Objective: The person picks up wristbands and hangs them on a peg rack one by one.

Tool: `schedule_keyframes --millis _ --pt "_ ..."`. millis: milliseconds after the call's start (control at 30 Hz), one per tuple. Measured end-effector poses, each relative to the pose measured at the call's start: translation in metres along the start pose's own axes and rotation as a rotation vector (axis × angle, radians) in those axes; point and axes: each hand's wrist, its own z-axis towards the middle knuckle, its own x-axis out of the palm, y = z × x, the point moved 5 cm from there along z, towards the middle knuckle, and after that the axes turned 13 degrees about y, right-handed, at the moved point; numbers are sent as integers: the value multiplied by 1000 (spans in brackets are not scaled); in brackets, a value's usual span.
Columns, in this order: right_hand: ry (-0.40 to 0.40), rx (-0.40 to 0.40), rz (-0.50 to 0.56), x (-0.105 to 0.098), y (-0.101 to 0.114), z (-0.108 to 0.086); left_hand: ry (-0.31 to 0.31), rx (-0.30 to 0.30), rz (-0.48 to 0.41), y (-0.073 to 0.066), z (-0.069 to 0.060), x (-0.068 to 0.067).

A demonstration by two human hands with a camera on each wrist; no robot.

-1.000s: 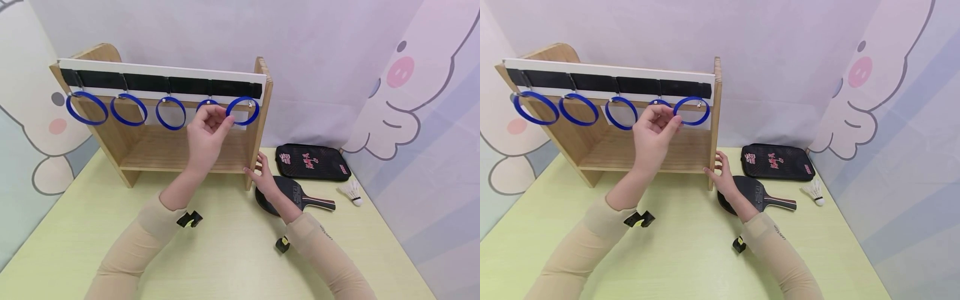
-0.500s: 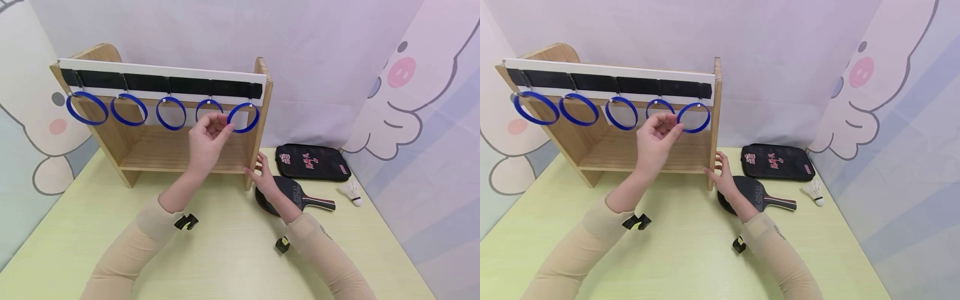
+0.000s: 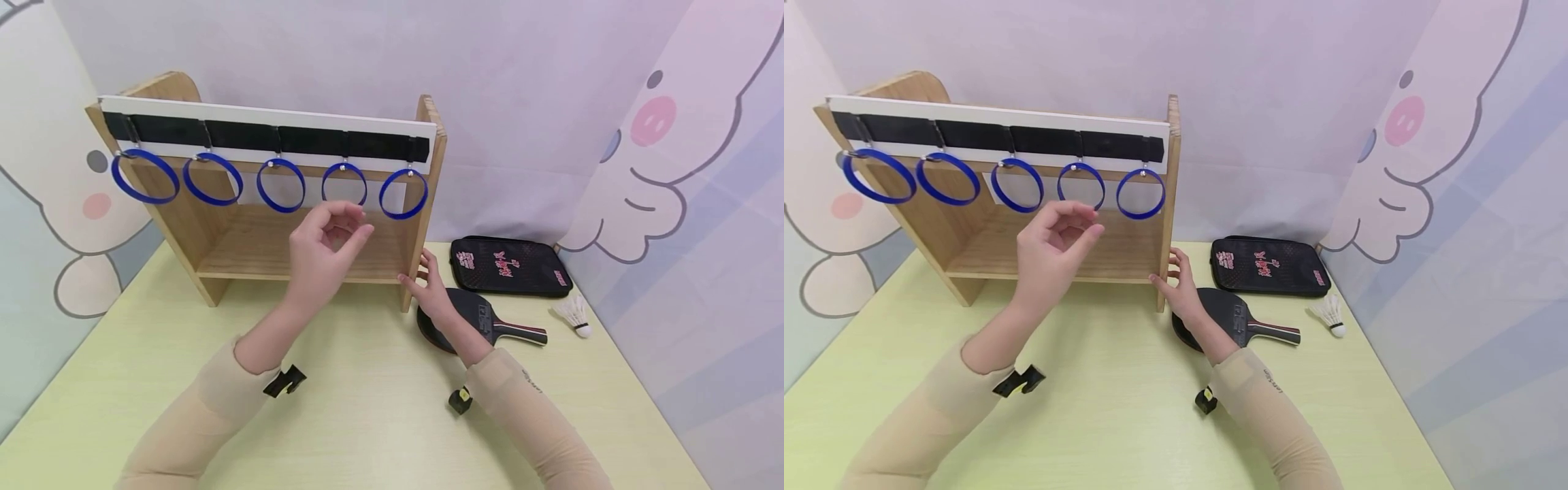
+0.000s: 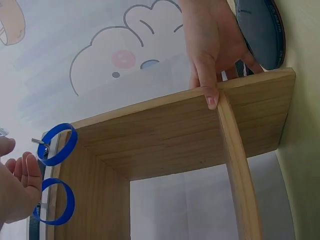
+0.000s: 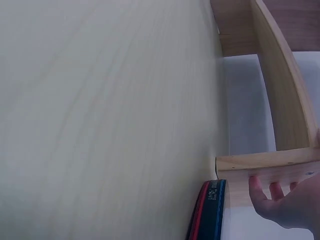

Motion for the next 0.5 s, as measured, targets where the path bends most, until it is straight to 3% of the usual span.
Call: schedule_keyframes --millis 267,400,500 --pt "-18 37 -49 -5 4 0 75 33 109 -10 -15 -5" --pt "-20 35 -31 -16 21 -9 99 50 211 -11 -23 -8" --pt "-14 -16 -73 -26 41 -20 115 73 288 -9 -29 -10"
